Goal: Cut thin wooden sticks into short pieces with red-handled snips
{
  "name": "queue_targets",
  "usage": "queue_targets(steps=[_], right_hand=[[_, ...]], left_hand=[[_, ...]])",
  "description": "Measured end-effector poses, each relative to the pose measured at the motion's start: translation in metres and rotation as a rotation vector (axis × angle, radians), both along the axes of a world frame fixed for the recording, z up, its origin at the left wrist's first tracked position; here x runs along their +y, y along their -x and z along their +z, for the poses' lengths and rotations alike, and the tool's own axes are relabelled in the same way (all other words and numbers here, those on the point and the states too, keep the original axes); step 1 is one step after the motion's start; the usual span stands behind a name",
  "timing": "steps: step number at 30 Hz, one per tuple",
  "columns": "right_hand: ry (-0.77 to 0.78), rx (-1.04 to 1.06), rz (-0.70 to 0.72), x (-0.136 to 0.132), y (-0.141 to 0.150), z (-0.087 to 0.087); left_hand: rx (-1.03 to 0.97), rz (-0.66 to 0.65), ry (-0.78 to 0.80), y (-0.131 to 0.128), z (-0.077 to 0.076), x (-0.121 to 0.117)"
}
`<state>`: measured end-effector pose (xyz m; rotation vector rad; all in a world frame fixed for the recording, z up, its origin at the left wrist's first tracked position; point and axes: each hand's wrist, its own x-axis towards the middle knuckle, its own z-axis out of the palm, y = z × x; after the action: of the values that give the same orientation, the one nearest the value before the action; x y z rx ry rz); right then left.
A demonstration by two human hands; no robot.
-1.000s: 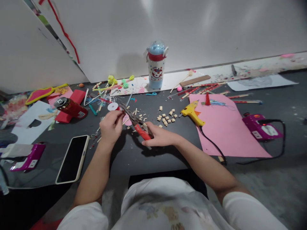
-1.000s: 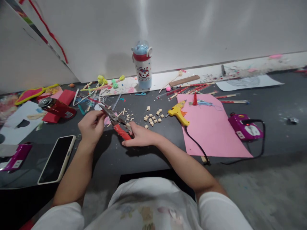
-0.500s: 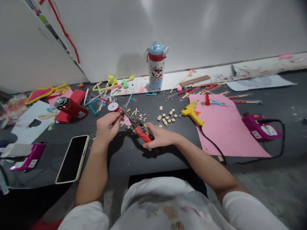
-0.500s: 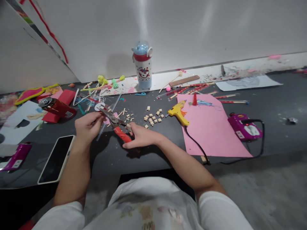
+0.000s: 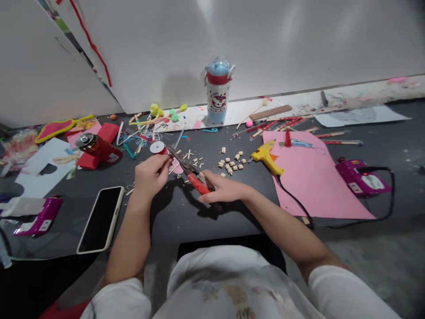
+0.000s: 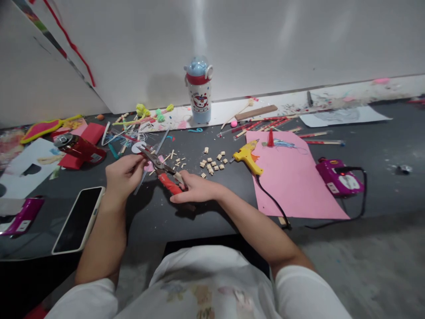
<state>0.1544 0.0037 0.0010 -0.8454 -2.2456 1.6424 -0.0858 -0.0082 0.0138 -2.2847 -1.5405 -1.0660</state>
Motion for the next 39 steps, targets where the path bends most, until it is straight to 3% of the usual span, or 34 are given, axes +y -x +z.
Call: queue_targets(steps=[4,6,12,14,17,25,39], right_hand=[[0.077,0.053,-0.111,0.003,0.003,-0.008],[0.094,0.087,-0.181,0.005,0.004,-0.015],[0.145,0.279,-0.25,0.007,0.009,-0.026],[0.175,0.331,-0.22,0.006,0.01,-0.026],[0.167,0.356,-0.173,0.004,0.012,-0.028],[0.072,0.354,-0.137,0.004,0.013,-0.032],[0.075,0.358,-0.139,0.003,0.014,-0.028]], left_hand=[[-0.038,0.142,-0.178,-0.011,0.002,-0.004],[-0.118,0.133,-0.158,-0.019,0.002,-0.006],[-0.533,-0.239,0.473,-0.05,-0.014,-0.012],[-0.693,-0.348,0.62,-0.059,-0.018,-0.012],[-0.854,-0.389,0.745,-0.067,-0.021,-0.012],[-0.926,-0.397,0.75,-0.067,-0.022,-0.011],[-0.923,-0.406,0.711,-0.068,-0.022,-0.011]])
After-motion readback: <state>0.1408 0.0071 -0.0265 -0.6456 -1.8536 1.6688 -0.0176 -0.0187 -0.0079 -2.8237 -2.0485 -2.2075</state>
